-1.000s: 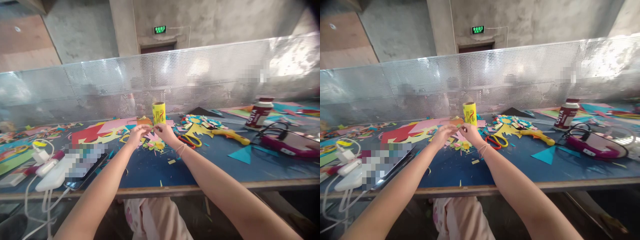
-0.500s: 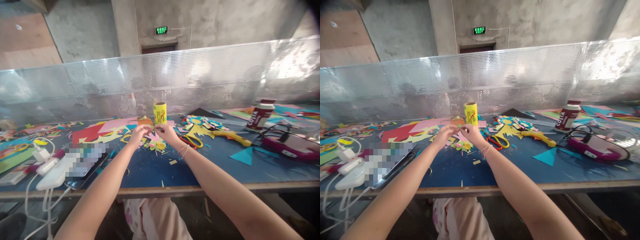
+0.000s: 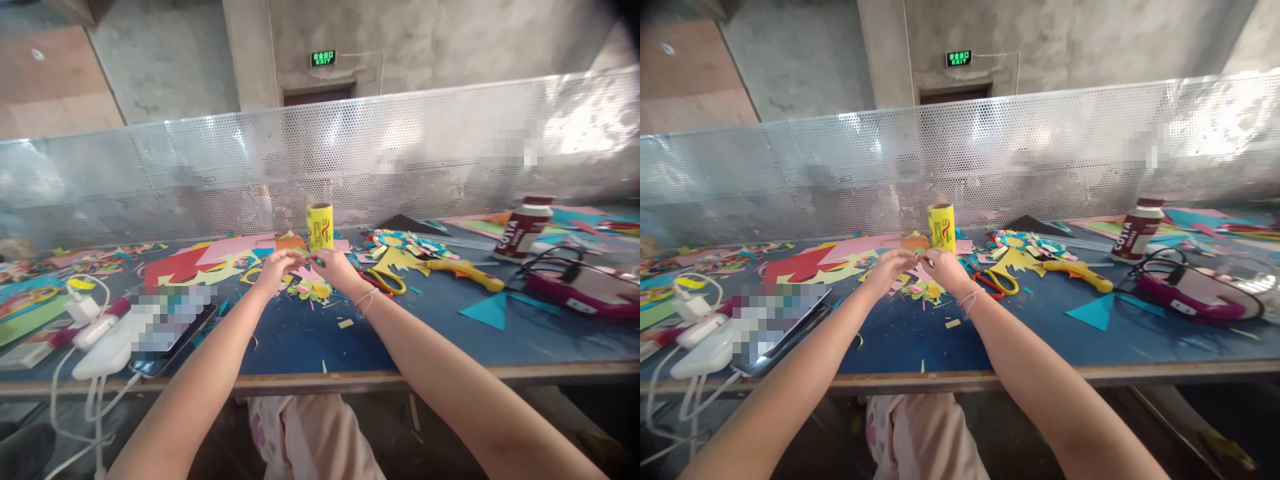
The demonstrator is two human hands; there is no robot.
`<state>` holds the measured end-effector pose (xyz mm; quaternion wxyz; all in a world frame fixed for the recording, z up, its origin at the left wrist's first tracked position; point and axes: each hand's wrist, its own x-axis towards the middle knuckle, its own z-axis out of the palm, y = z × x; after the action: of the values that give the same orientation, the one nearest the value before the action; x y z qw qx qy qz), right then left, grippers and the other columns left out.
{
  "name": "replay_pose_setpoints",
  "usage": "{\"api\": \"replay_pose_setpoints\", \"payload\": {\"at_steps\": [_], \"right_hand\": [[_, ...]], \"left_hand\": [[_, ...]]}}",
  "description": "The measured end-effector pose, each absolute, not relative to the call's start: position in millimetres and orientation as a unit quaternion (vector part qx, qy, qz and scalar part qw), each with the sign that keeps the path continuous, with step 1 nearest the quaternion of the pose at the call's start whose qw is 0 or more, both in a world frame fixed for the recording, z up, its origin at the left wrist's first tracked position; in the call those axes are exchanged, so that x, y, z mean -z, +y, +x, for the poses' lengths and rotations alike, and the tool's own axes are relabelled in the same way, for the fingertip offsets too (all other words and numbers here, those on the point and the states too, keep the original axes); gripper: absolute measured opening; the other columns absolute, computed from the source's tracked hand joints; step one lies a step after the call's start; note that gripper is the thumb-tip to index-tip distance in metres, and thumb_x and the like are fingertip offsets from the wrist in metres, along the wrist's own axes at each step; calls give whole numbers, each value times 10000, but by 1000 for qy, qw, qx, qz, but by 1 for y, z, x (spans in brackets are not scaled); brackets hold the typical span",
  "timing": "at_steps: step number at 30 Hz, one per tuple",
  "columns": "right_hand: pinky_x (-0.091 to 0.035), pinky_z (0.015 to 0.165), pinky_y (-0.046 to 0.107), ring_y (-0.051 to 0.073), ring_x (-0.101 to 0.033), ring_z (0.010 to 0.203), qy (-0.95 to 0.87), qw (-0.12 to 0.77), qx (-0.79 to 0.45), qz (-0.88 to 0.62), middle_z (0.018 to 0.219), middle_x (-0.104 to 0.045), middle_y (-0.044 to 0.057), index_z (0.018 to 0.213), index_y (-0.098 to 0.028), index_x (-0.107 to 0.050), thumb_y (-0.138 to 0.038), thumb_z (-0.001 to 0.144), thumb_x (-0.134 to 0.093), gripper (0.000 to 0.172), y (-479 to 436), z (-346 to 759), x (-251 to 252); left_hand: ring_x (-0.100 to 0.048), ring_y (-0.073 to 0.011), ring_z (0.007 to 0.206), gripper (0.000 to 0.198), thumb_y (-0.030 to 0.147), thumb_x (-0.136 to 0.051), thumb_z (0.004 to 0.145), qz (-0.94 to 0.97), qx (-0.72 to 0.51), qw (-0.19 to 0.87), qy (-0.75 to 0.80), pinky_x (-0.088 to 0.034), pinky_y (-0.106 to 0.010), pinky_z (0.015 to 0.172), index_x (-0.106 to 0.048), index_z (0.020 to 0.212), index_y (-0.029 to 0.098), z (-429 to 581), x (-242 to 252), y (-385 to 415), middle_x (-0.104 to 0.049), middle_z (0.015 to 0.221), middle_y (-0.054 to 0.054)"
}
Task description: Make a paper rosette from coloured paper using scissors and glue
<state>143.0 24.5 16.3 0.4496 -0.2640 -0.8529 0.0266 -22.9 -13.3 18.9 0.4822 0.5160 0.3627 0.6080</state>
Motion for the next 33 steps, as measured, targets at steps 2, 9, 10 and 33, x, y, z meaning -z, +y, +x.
{"api": "replay_pose_setpoints", "payload": {"at_steps": [2, 9, 10, 33], "right_hand": [[-439, 662, 244, 121, -553, 633, -851, 447, -14, -274, 721, -662, 44, 766, -161, -671, -106, 787, -539, 145, 25, 143, -16], [-446, 667, 256, 140, -576, 662, -836, 457, 10, -302, 712, -652, 50, 720, -163, -642, -98, 762, -526, 139, 26, 142, -16], [-447, 672, 263, 148, -582, 673, -834, 459, 11, -305, 715, -653, 55, 717, -163, -639, -98, 760, -521, 141, 26, 143, -16], [-388, 595, 249, 134, -527, 600, -784, 489, -132, -359, 649, -612, 29, 715, -158, -605, -248, 795, -464, 186, 33, 153, -24]], "left_hand": [[-676, -172, 740, 141, 124, -559, 658, 511, -604, 492, 363, -493, -311, 798, -656, 759, 117, -23, -19, -14, -706, 705, -75], [-674, -171, 798, 143, 119, -563, 658, 527, -597, 496, 346, -484, -307, 832, -659, 764, 124, -21, -20, -14, -711, 754, -78], [-672, -170, 809, 145, 119, -567, 656, 532, -595, 495, 343, -483, -303, 830, -658, 769, 128, -21, -20, -15, -712, 768, -76], [-414, -305, 1270, 304, 86, -531, 710, 873, -299, -148, 356, -188, -580, 1095, -677, 956, 191, -24, -24, -26, -593, 1261, -96]]}}
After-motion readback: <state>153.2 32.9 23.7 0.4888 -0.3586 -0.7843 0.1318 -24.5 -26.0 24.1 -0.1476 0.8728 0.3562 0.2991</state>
